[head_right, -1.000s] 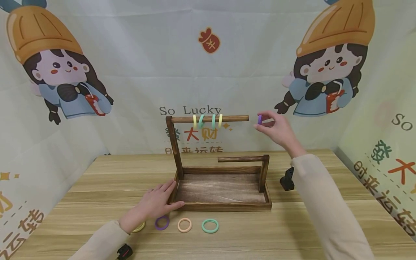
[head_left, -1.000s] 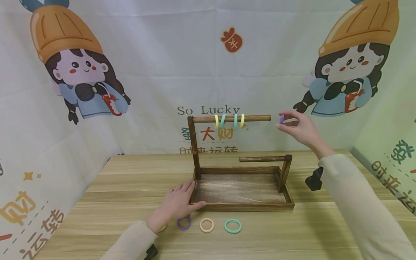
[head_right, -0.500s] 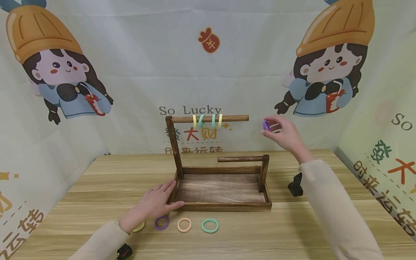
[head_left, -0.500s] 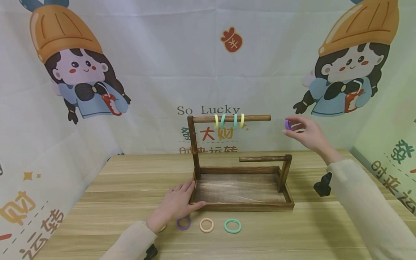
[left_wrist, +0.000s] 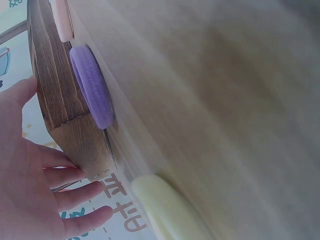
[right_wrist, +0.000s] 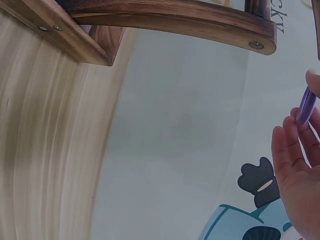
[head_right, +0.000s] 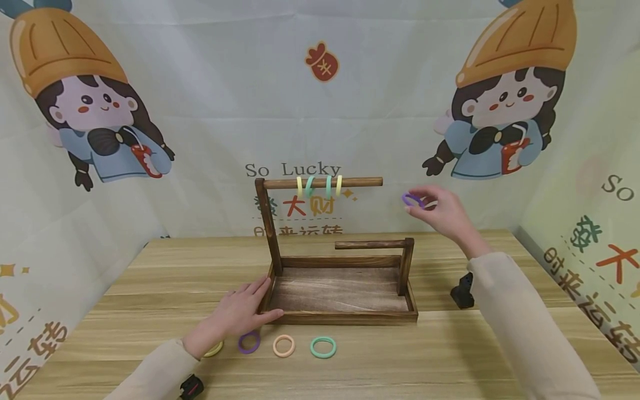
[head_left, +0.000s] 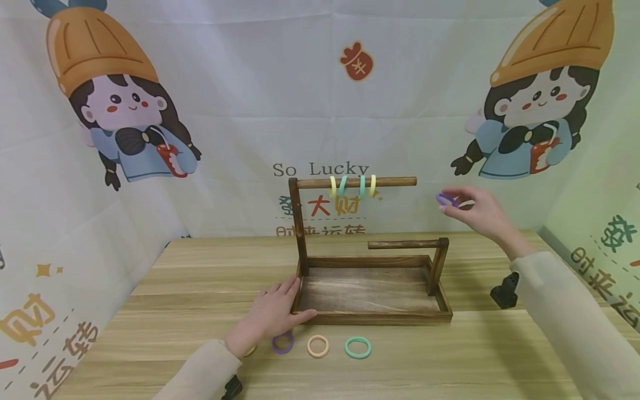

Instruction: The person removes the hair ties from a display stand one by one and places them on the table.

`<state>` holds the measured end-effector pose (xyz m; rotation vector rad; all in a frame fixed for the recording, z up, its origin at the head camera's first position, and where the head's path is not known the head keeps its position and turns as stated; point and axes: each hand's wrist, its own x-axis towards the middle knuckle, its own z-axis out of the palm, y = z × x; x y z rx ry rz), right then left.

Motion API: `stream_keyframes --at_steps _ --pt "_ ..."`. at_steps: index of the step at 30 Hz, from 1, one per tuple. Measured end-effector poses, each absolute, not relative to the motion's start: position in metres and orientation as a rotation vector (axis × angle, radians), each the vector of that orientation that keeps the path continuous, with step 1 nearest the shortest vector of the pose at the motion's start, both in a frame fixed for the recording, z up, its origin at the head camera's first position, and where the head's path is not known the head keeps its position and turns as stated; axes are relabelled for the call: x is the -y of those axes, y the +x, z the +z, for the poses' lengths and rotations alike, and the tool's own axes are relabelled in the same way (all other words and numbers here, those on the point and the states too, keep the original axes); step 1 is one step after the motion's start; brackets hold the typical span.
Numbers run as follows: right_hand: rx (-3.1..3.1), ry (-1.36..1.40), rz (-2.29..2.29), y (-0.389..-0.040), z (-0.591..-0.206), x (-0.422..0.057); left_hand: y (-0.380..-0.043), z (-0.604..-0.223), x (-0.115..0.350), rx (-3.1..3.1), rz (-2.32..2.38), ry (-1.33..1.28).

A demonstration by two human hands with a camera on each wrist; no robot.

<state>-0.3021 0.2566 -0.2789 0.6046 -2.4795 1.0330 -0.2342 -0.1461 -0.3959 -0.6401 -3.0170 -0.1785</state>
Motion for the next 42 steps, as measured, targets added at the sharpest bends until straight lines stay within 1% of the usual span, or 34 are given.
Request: stream_keyframes --at_steps 13,20,29,42 --pt "2.492 0.634 1.024 -0.293 -0.283 -0.256 -0.235 -0.396 0.146 3.022 -0.183 -0.64" --pt "2.466 0.71 1.047 -0.285 -0.287 -0.254 -0.234 -0.395 0.146 3.031 -0.178 -0.64" --pt "2.494 0.675 1.041 -0.277 -0.29 -0.251 -0.233 -0.396 0.147 3.027 -0.184 -0.646" --pt "2.445 0.78 1.026 -0.261 -0.299 -0.244 -0.233 -0.393 0.147 3.032 -0.196 -0.647"
